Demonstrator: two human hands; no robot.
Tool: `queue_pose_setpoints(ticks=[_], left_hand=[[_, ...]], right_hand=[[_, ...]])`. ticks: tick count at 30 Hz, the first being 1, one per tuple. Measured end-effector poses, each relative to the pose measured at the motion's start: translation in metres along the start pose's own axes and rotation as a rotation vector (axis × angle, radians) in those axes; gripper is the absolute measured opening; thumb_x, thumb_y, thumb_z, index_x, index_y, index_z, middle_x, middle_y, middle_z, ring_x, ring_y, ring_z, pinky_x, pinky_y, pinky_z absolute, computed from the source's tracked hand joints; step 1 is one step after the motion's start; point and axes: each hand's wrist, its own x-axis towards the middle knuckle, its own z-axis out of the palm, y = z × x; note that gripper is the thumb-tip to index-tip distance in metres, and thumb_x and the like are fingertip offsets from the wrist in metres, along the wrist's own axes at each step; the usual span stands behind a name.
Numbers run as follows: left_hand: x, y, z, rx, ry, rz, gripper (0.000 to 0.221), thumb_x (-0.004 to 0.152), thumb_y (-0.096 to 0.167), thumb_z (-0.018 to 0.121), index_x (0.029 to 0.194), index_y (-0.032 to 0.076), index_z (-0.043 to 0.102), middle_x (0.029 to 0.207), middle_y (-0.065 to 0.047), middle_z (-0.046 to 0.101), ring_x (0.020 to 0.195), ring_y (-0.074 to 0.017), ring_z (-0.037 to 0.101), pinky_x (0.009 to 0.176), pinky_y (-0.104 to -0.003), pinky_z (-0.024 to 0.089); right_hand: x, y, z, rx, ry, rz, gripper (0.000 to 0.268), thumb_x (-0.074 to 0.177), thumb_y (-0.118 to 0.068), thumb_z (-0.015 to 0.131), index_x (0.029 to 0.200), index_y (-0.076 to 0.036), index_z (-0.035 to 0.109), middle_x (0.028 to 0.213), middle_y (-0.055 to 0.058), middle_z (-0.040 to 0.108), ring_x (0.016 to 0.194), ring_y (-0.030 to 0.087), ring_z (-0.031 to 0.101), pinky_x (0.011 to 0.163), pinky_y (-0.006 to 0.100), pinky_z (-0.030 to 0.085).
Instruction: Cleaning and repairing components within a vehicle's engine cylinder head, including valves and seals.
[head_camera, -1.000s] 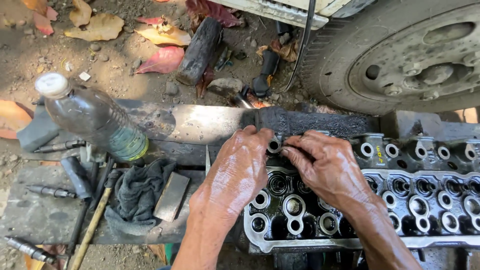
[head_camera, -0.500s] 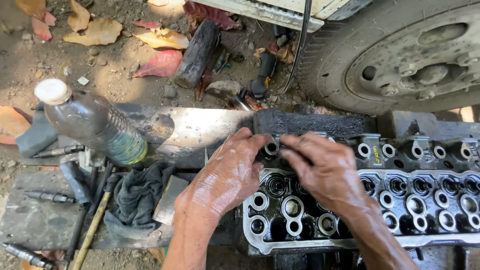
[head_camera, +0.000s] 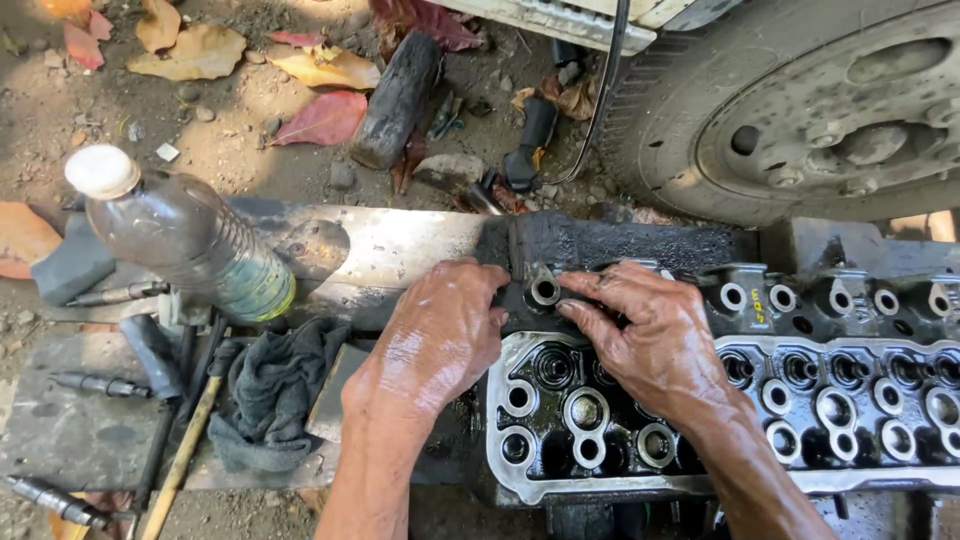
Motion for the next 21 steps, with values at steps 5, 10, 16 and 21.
queue_pose_setpoints(ticks=[5,10,16,21], left_hand=[[-0.001,0.011,0.000,0.038,-0.002,-0.096,0.045,0.086,0.052,0.071,0.089,0.008,0.075,0.084,-0.018,0.074,0.079,-0.0436,0.070,0.073,-0.053,0.056],[0.005,0.000,0.009,0.135,0.009,-0.014,0.055,0.080,0.053,0.081,0.111,0.009,0.069,0.092,-0.013,0.072,0.083,-0.0350,0.071,0.077,-0.048,0.056],[0.010,0.005,-0.001,0.021,0.079,-0.100,0.069,0.082,0.050,0.072,0.133,0.004,0.060,0.111,-0.021,0.070,0.094,-0.0389,0.069,0.084,-0.050,0.055],[0.019,0.032,0.027,0.031,-0.168,-0.229,0.130,0.072,0.068,0.088,0.160,-0.002,0.024,0.150,-0.031,0.044,0.138,-0.0477,0.043,0.108,-0.062,0.037]], right_hand=[[0.004,-0.006,-0.010,0.024,0.194,-0.106,0.023,0.079,0.001,0.081,0.102,0.000,0.078,0.092,0.011,0.079,0.067,0.014,0.060,0.056,0.025,0.052],[0.005,0.001,-0.009,0.048,0.085,-0.033,0.023,0.079,-0.005,0.081,0.102,-0.004,0.079,0.080,0.007,0.075,0.058,0.014,0.056,0.050,0.026,0.047],[0.012,0.001,-0.015,0.090,-0.012,0.023,0.025,0.080,-0.007,0.079,0.105,-0.005,0.078,0.089,0.008,0.078,0.061,0.016,0.063,0.054,0.029,0.054],[0.014,-0.002,-0.024,0.091,-0.237,0.105,0.026,0.085,-0.016,0.073,0.109,-0.009,0.079,0.076,0.002,0.074,0.053,0.014,0.058,0.047,0.030,0.048]])
